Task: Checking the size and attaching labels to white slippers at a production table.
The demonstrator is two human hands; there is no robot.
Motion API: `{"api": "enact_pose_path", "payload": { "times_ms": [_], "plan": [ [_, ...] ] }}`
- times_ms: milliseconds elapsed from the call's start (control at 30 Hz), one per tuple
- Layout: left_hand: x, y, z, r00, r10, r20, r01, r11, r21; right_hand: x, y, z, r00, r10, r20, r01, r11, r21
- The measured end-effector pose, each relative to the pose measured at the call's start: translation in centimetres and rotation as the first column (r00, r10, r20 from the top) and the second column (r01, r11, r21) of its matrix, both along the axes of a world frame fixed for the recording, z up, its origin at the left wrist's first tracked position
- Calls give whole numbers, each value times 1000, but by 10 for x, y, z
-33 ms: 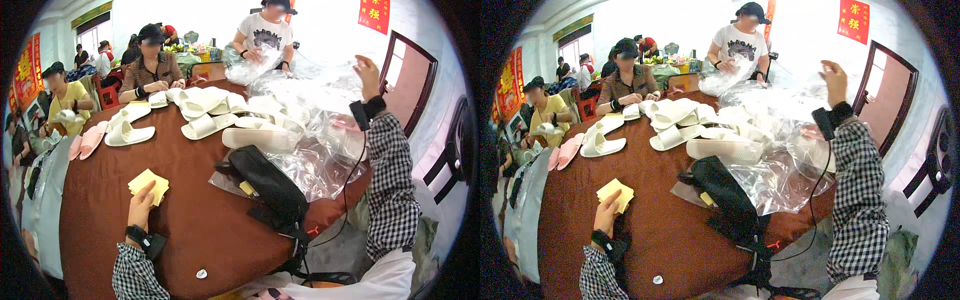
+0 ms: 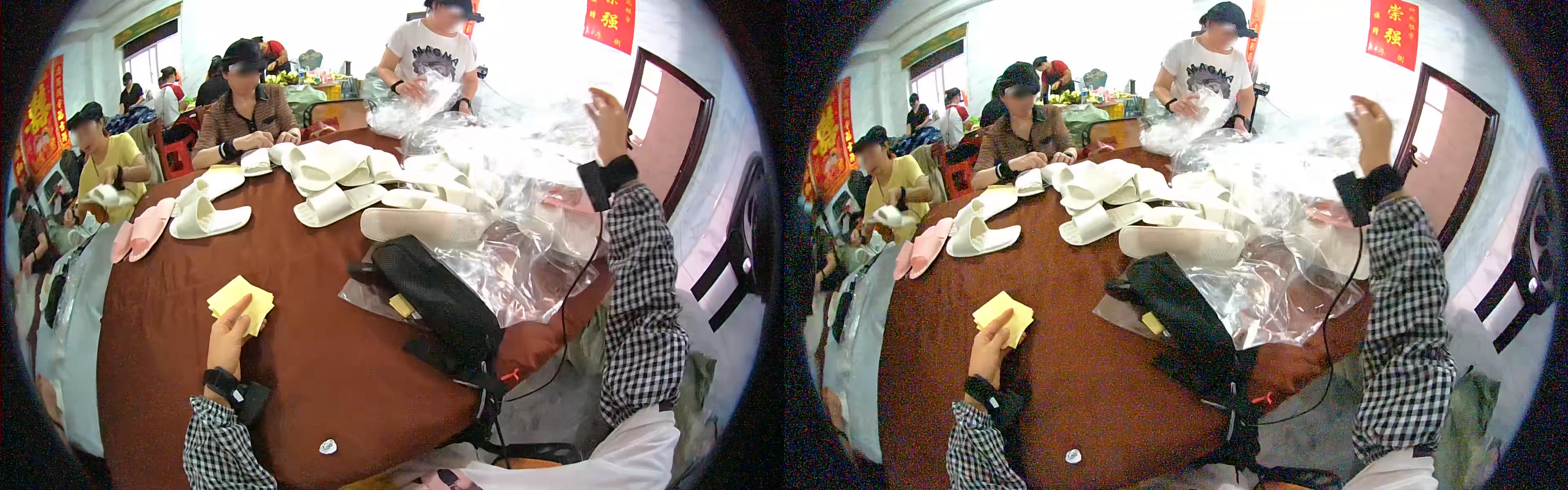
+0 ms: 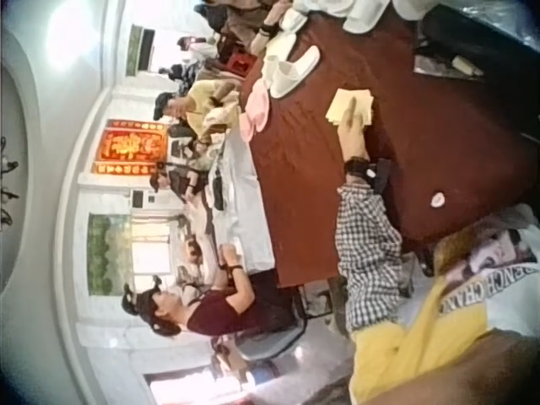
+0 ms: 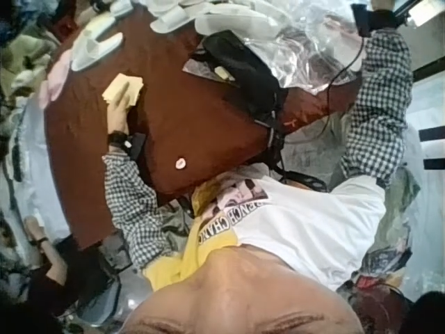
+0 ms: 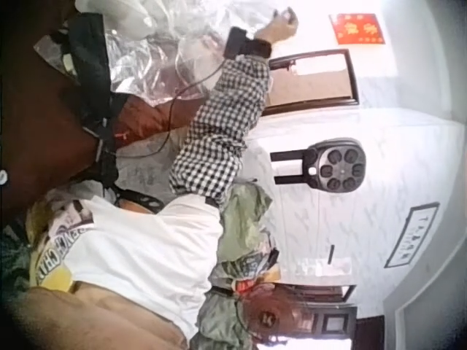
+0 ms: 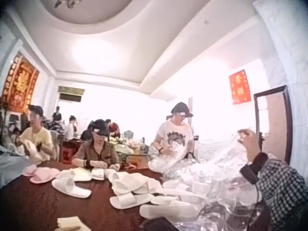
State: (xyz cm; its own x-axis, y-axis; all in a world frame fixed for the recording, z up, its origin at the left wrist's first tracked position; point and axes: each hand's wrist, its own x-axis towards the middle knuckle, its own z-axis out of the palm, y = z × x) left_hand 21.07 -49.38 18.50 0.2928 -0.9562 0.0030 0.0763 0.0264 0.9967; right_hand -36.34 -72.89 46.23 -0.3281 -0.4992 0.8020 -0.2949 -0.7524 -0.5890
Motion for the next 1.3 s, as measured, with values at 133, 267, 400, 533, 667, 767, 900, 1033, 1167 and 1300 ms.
{"api": "enact_pose_path", "payload": {
  "times_ms": [133,267,400,533,667,767,900,1033,1167,1300],
  "plan": [
    [-5,-4,2,1000,-11,8,11,1000,-9,-76,38,25,997,73,31,-71,995,-67],
    [1,0,2,1000,-1,7,1,1000,-1,-91,94,10,973,-19,-229,38,996,78],
    [-4,-3,2,1000,4,-3,-4,1000,-16,-46,155,-52,967,114,-229,-16,919,394],
    [4,-3,-3,1000,-11,10,11,1000,-9,-9,202,-130,696,-54,-716,286,936,207],
    [1,-3,-2,1000,2,-16,-2,1000,-3,15,222,-161,364,-241,-900,494,869,-32],
    [0,-2,0,1000,-2,5,2,1000,-15,12,221,-162,347,-330,-878,475,869,-139],
    [1,-3,0,1000,10,2,-10,1000,16,3,214,-152,691,-191,-697,407,899,158],
    [7,-3,-4,999,12,38,-13,1000,5,18,222,-127,890,-123,-438,313,864,394],
    [5,-4,-4,999,22,38,-22,1000,-4,28,223,-115,237,-448,-862,561,788,-255],
    [3,-3,-1,999,11,35,-11,1000,4,20,216,-126,115,-405,-907,574,772,-272]
  ]
}}
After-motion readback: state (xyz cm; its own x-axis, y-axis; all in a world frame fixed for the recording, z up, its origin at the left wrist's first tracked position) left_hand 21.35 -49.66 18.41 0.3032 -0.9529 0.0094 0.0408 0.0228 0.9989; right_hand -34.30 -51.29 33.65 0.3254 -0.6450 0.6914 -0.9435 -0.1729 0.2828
